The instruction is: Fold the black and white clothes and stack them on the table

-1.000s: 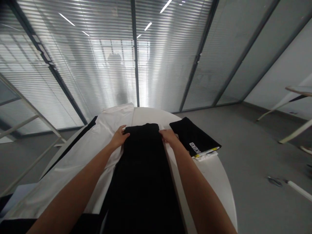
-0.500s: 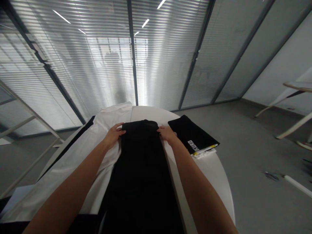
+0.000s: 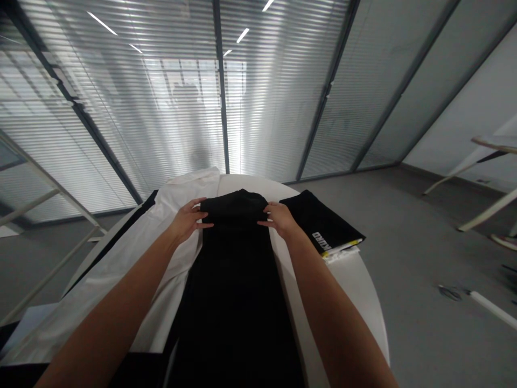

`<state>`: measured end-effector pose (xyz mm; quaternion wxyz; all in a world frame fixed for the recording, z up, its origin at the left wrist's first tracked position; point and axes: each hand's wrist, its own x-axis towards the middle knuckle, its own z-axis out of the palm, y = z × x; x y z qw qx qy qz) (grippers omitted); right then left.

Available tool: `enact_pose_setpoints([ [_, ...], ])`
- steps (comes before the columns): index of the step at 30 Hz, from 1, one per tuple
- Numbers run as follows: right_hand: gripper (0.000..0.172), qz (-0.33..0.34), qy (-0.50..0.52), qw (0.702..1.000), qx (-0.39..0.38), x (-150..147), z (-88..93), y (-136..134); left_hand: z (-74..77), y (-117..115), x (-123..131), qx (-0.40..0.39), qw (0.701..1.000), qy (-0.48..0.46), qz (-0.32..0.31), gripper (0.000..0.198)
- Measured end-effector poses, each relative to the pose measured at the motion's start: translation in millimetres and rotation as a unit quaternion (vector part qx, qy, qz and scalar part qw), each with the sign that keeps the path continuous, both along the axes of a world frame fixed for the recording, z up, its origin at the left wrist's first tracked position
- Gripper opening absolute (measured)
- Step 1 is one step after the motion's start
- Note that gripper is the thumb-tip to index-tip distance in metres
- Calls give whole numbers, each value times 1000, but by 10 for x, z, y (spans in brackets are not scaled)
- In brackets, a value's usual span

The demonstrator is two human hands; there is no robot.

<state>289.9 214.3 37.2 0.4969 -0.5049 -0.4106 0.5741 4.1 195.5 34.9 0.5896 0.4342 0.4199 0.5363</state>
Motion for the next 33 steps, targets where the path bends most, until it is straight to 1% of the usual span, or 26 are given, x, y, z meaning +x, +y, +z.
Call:
enact_pose_setpoints([
  [3, 17, -16, 40, 998, 36, 9, -29, 22, -60, 34, 37, 48, 999, -12, 2, 60],
  [6, 23, -21, 32, 997, 63, 2, -49, 24, -141, 79, 45, 103, 994, 19, -4, 59],
  [9, 33, -11, 18, 998, 67, 1, -79, 16, -200, 104, 28, 137, 989, 46, -16, 54],
  [11, 31, 0, 23, 998, 63, 13, -113, 20, -220, 106, 11, 142, 988, 54, -24, 51],
  [14, 18, -1, 28, 998, 52, 48, -171, 43, -226, 93, -13, 136, 986, 86, -32, 44],
  [17, 11, -12, 1, 1000, 22, 86, -196, 71, -213, 65, -32, 129, 983, 125, -46, 41],
  [19, 9, -9, -36, 999, -14, 111, -178, 83, -197, 47, -40, 118, 984, 124, -54, 40],
  [22, 11, -9, -110, 992, -60, 139, -111, 91, -173, 41, -37, 93, 987, 129, -34, 34],
  [24, 17, -16, -165, 985, -50, 132, -52, 93, -155, 50, -19, 87, 980, 179, 4, 29],
  [25, 20, -19, -188, 982, -33, 115, -21, 91, -142, 53, -3, 96, 969, 225, 25, 27],
  [26, 23, -15, -213, 977, -11, 85, 9, 87, -125, 51, 20, 116, 950, 285, 46, 26],
  [27, 25, -4, -249, 968, 18, 44, 37, 78, -104, 40, 51, 143, 922, 355, 67, 26],
  [28, 27, 14, -292, 955, 51, -10, 58, 63, -79, 20, 89, 174, 884, 427, 83, 26],
  [30, 31, 62, -386, 913, 121, -146, 69, 12, -31, -49, 187, 231, 800, 546, 93, 28],
  [31, 36, 87, -437, 882, 156, -223, 53, -23, -16, -93, 240, 253, 765, 585, 88, 31],
  [32, 41, 110, -484, 849, 183, -299, 20, -62, -14, -138, 292, 273, 740, 611, 74, 35],
  [33, 46, 129, -521, 822, 194, -370, -27, -103, -27, -179, 337, 288, 721, 627, 53, 39],
])
